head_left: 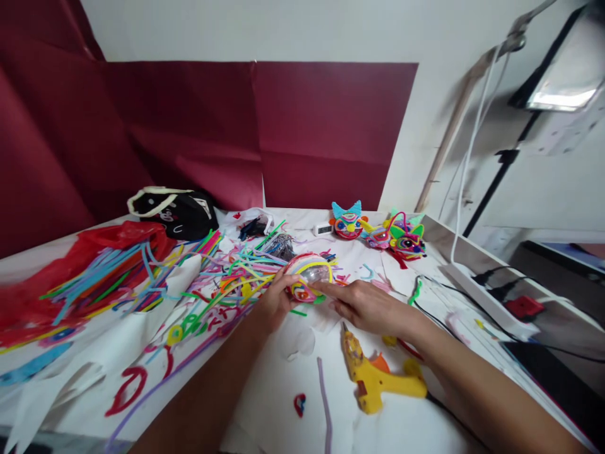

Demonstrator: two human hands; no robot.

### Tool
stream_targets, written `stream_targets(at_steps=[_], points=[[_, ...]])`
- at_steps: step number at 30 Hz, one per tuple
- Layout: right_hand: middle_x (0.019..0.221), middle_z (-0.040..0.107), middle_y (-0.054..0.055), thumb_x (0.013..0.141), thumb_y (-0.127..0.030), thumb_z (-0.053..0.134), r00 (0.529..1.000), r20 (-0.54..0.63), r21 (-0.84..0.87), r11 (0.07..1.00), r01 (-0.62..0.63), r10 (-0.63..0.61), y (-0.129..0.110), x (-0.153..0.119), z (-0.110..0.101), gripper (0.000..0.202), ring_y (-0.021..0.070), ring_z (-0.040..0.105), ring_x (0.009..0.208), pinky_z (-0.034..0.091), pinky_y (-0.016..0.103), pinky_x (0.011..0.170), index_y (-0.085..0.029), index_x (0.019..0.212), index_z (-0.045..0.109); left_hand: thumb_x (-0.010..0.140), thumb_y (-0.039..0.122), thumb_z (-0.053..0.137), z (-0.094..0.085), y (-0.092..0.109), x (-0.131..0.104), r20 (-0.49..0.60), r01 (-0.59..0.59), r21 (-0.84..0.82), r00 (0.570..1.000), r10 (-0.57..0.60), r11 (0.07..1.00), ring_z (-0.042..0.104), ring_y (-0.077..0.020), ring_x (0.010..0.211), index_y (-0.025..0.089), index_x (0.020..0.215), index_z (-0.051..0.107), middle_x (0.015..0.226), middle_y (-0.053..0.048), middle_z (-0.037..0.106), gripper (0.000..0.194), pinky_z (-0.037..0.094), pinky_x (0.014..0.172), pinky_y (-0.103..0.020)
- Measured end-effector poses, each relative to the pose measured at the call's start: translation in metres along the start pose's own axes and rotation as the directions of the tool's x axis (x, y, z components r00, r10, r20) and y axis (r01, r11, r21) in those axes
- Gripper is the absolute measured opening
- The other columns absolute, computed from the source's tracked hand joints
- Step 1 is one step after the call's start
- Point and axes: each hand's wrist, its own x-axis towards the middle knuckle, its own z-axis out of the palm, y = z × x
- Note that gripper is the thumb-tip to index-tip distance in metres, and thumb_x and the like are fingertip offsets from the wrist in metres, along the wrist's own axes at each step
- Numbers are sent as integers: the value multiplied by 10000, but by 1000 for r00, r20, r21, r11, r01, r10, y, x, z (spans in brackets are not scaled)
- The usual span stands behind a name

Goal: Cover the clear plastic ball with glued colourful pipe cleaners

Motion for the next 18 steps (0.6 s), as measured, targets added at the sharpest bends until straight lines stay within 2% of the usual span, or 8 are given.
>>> stream_targets(at_steps=[5, 9, 14, 18], points=[[849, 750, 58, 954, -178, 445, 999, -32, -22, 1000, 6, -6, 3, -1, 3, 557, 171, 648, 687, 361, 258, 627, -271, 1503, 435, 739, 145, 666, -1, 1, 0, -43, 18, -14, 999, -19, 1000, 688, -219, 851, 197, 1161, 640, 978, -56, 721, 426, 591, 745, -356], [808, 744, 49, 954, -189, 476, 997, -71, -20, 999, 26, -28, 4, -1, 2, 513, 165, 634, 651, 350, 264, 612, -258, 1462, 500, 741, 150, 659, 0, 3, -1, -48, 37, -37, 998, -38, 999, 697, -246, 913, 178, 1129, 652, 1028, -73, 732, 389, 591, 775, -378], [924, 767, 74, 955, -191, 498, 986, -157, 25, 998, 54, -49, 4, -1, 1, 446, 165, 671, 727, 394, 256, 649, -249, 1388, 588, 789, 185, 625, -1, 6, 1, -66, 76, -93, 994, -82, 993, 705, -257, 899, 126, 1071, 671, 985, -104, 746, 292, 592, 789, -389], [951, 774, 77, 954, -200, 517, 976, -211, 25, 998, 61, -55, 2, -1, 2, 405, 159, 680, 735, 406, 243, 642, -243, 1339, 633, 830, 193, 593, -3, 8, 2, -69, 83, -112, 993, -91, 990, 706, -238, 863, 118, 1078, 668, 931, -90, 748, 270, 589, 840, -420]])
